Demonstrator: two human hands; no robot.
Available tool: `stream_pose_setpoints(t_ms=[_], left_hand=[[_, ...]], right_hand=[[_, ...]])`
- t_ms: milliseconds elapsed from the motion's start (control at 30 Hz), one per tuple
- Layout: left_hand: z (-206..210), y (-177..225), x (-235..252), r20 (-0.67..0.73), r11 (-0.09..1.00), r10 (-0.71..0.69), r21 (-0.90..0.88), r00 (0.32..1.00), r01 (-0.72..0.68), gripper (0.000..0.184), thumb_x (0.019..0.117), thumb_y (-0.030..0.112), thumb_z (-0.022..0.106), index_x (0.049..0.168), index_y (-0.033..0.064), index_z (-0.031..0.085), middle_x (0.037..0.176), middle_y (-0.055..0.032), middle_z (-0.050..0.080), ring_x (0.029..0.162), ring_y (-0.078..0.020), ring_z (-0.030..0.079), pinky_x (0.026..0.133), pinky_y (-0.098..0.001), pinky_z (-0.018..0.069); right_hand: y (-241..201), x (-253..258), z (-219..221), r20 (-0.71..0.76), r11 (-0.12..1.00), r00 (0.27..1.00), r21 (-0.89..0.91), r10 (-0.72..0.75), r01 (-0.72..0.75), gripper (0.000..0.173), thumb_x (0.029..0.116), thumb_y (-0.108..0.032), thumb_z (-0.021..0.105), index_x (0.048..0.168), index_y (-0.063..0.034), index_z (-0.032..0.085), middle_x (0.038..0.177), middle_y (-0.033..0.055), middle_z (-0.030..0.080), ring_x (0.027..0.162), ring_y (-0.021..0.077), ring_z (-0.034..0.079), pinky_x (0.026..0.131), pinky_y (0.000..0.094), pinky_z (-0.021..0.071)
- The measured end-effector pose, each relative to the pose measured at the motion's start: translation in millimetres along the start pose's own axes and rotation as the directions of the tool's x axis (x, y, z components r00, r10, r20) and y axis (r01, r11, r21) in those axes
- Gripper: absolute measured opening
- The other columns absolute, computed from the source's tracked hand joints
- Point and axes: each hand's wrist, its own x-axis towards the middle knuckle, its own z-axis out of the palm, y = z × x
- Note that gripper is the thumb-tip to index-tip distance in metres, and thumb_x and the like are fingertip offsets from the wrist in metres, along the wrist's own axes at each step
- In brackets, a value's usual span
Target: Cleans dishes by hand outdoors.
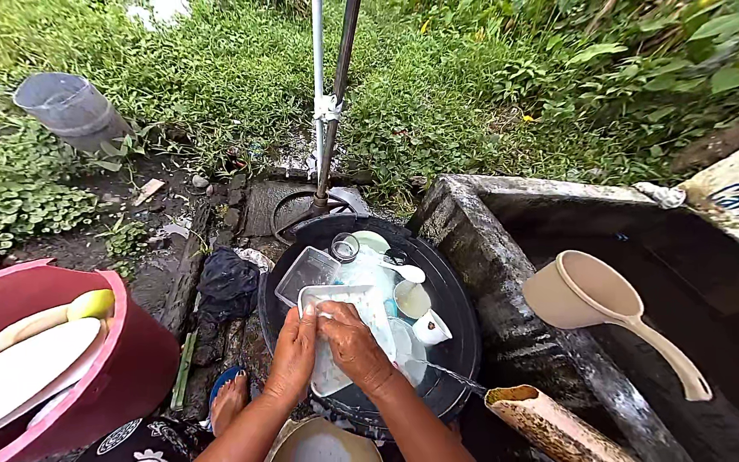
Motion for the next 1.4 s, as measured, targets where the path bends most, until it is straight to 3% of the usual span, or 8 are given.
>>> stream_pose_setpoints(t_ms=[200,400,700,833,900,967,1200,1400], left_hand=[[2,8,-8,-0.051,0.994,-0.068,-0.087,0.996,0.064,0.032,0.1119,0.016,0.033,0.132,-0.0037,0.047,0.099,-0.0123,0.067,0.081,-0.0126,0.071,0.075,-0.0298,0.0606],[2,6,-9,-0.067,0.997,-0.024,-0.074,0.997,0.019,0.030,0.1110,0.015,0.035,0.133,-0.0026,0.046,0.098,-0.0113,0.067,0.080,-0.0119,0.071,0.074,-0.0290,0.0607],[9,1,-7,-0.039,0.998,-0.018,-0.068,0.999,0.015,0.033,0.1113,0.018,0.034,0.134,-0.0033,0.046,0.102,-0.0129,0.067,0.084,-0.0128,0.071,0.077,-0.0301,0.0607],[8,1,-10,-0.056,0.998,0.029,-0.055,0.998,-0.032,0.035,0.1105,0.018,0.034,0.137,-0.0018,0.044,0.103,-0.0114,0.067,0.083,-0.0123,0.072,0.076,-0.0297,0.0613],[8,0,-13,-0.018,0.996,0.048,-0.069,0.999,-0.050,0.037,0.1091,0.016,0.036,0.140,-0.0019,0.041,0.107,-0.0112,0.067,0.087,-0.0117,0.072,0.079,-0.0290,0.0611],[7,2,-15,0.096,0.994,0.042,-0.109,0.994,-0.032,0.041,0.1047,0.013,0.043,0.143,-0.0025,0.038,0.110,-0.0117,0.068,0.091,-0.0138,0.072,0.083,-0.0302,0.0615],[-10,15,-7,0.702,0.904,-0.248,-0.080,0.668,0.419,0.044,0.0910,0.033,0.062,0.125,0.0093,0.050,0.102,-0.0045,0.073,0.089,-0.0157,0.073,0.078,-0.0327,0.0618],[13,9,-15,0.354,0.963,-0.222,0.224,0.909,0.148,0.032,0.1014,-0.001,0.045,0.132,-0.0020,0.050,0.107,-0.0112,0.068,0.090,-0.0125,0.070,0.082,-0.0310,0.0588]], right_hand=[[40,11,-12,-0.089,0.988,0.996,-0.152,0.010,-0.024,0.022,0.0850,0.007,0.064,0.100,0.0018,0.079,0.108,0.0213,0.073,0.105,0.0389,0.070,0.091,0.0487,0.0573],[57,20,-40,-0.009,0.817,0.854,-0.284,0.520,-0.501,0.029,0.0958,0.004,0.056,0.122,0.0079,0.069,0.134,0.0314,0.057,0.127,0.0475,0.054,0.105,0.0557,0.0464],[12,25,-11,-0.111,0.956,0.956,-0.085,0.272,-0.282,0.016,0.0888,-0.006,0.070,0.103,0.0024,0.073,0.110,0.0238,0.067,0.106,0.0417,0.064,0.089,0.0549,0.0536],[60,29,-45,-0.118,0.815,0.813,-0.044,0.570,-0.578,0.048,0.0913,-0.008,0.069,0.136,0.0043,0.057,0.148,0.0298,0.047,0.133,0.0493,0.048,0.107,0.0658,0.0404],[76,31,-62,-0.041,0.666,0.667,0.114,0.744,-0.737,0.059,0.0963,-0.010,0.065,0.150,0.0014,0.042,0.143,0.0297,0.051,0.129,0.0446,0.054,0.105,0.0614,0.0437],[84,29,-72,0.002,0.570,0.591,0.262,0.806,-0.779,0.036,0.0997,-0.010,0.062,0.132,0.0068,0.057,0.122,0.0287,0.063,0.112,0.0376,0.062,0.097,0.0554,0.0477],[64,23,-82,0.133,0.799,0.839,0.260,0.527,-0.543,0.028,0.0886,0.004,0.063,0.116,0.0087,0.064,0.098,0.0198,0.068,0.083,0.0233,0.066,0.077,0.0424,0.0561],[36,43,-71,0.339,0.921,0.860,-0.073,0.383,-0.382,0.027,0.0871,-0.006,0.071,0.113,0.0011,0.070,0.093,0.0213,0.072,0.088,0.0372,0.070,0.079,0.0607,0.0530]])
